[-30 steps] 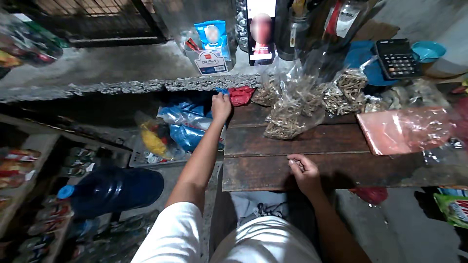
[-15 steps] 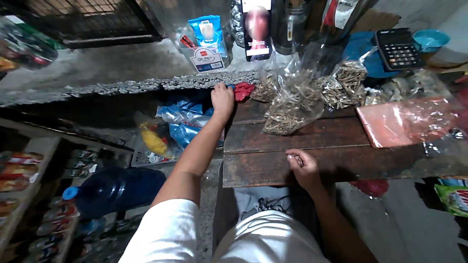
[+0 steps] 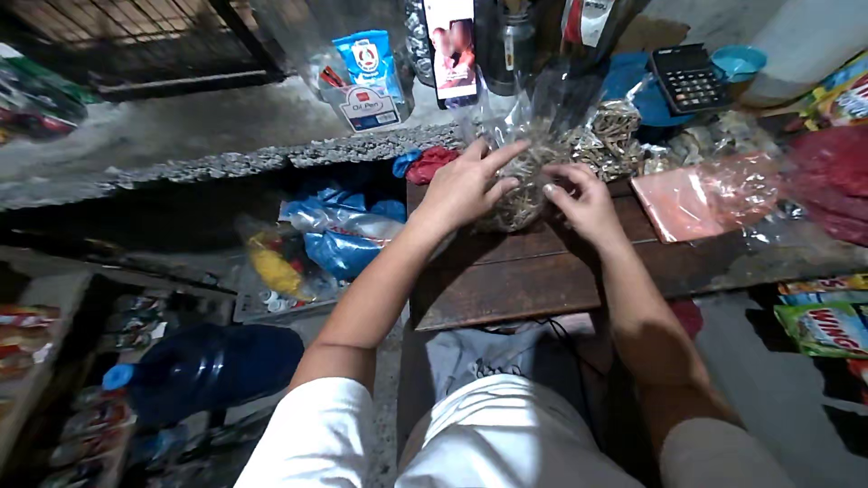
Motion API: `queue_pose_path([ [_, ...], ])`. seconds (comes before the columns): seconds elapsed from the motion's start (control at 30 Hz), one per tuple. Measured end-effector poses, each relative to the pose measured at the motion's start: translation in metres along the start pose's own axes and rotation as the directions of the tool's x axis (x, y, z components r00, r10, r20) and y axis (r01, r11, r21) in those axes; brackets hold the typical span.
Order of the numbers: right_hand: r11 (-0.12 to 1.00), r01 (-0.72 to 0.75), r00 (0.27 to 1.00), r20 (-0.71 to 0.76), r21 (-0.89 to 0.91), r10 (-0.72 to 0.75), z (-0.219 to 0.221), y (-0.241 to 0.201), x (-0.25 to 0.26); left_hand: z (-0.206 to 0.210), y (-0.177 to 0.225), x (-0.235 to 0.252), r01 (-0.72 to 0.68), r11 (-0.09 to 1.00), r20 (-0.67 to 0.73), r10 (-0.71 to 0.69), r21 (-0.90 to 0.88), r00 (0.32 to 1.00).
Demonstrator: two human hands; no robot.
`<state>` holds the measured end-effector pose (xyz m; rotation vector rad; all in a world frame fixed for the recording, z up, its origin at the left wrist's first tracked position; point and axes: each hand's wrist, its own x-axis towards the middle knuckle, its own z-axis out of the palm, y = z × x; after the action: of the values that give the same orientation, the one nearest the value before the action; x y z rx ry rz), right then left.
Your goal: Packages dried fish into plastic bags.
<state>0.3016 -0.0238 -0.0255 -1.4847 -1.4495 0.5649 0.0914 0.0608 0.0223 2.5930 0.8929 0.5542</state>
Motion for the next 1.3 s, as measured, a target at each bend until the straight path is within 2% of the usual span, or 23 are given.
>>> queue_pose_path([
  [0.1, 0.993, 0.001, 1.0, 0.026, -0.118, 0.002, -0.03, 0.005, 0.021, 0.001, -0.001, 0.0, 0.015, 0.999, -0.012, -0.014, 0.035, 1.0],
  [0.17, 0.95, -0.124, 0.991, 0.007, -0.287, 0.131, -0.045, 0.029, 0.03, -0.005, -0.007, -0.006, 0.018, 1.0, -0.045, -0.017, 0.024, 0.999],
  [0.23, 0.866, -0.261, 0.953, 0.03, -0.427, 0.302, -0.046, 0.054, 0.031, -0.01, -0.013, -0.013, 0.017, 1.0, -0.091, -0.018, -0.013, 0.996],
  [0.33, 0.803, -0.367, 0.911, -0.006, -0.469, 0.413, -0.036, 0.073, 0.025, -0.012, -0.025, -0.021, -0.024, 0.997, -0.188, 0.009, -0.074, 0.982],
  [0.63, 0.725, -0.346, 0.879, 0.065, -0.596, 0.473, -0.026, 0.069, 0.034, -0.01, -0.054, -0.057, 0.001, 0.935, -0.237, -0.091, -0.354, 0.967],
  [0.93, 0.772, -0.24, 0.912, 0.137, -0.588, 0.388, -0.044, 0.083, 0.033, -0.015, -0.052, -0.062, -0.035, 0.912, -0.213, -0.058, -0.409, 0.975],
  [1.03, 0.788, -0.194, 0.929, 0.149, -0.584, 0.339, -0.061, 0.056, 0.032, -0.014, -0.041, -0.056, -0.09, 0.905, -0.204, 0.004, -0.415, 0.979],
  [1.1, 0.83, -0.106, 0.955, 0.177, -0.548, 0.239, -0.072, 0.016, 0.032, -0.014, -0.031, -0.052, -0.121, 0.902, -0.202, 0.038, -0.415, 0.979],
  [1.17, 0.871, 0.056, 0.977, 0.205, -0.487, 0.051, -0.079, -0.024, 0.034, -0.014, -0.023, -0.052, -0.141, 0.902, -0.201, 0.062, -0.407, 0.978],
  [1.23, 0.869, 0.23, 0.963, 0.233, -0.438, -0.137, -0.08, -0.057, 0.037, -0.014, -0.02, -0.056, -0.148, 0.91, -0.201, 0.074, -0.388, 0.977],
  [1.3, 0.825, 0.363, 0.921, 0.301, -0.434, -0.247, -0.072, -0.086, 0.039, -0.012, -0.019, -0.061, -0.141, 0.917, -0.194, 0.071, -0.372, 0.978],
])
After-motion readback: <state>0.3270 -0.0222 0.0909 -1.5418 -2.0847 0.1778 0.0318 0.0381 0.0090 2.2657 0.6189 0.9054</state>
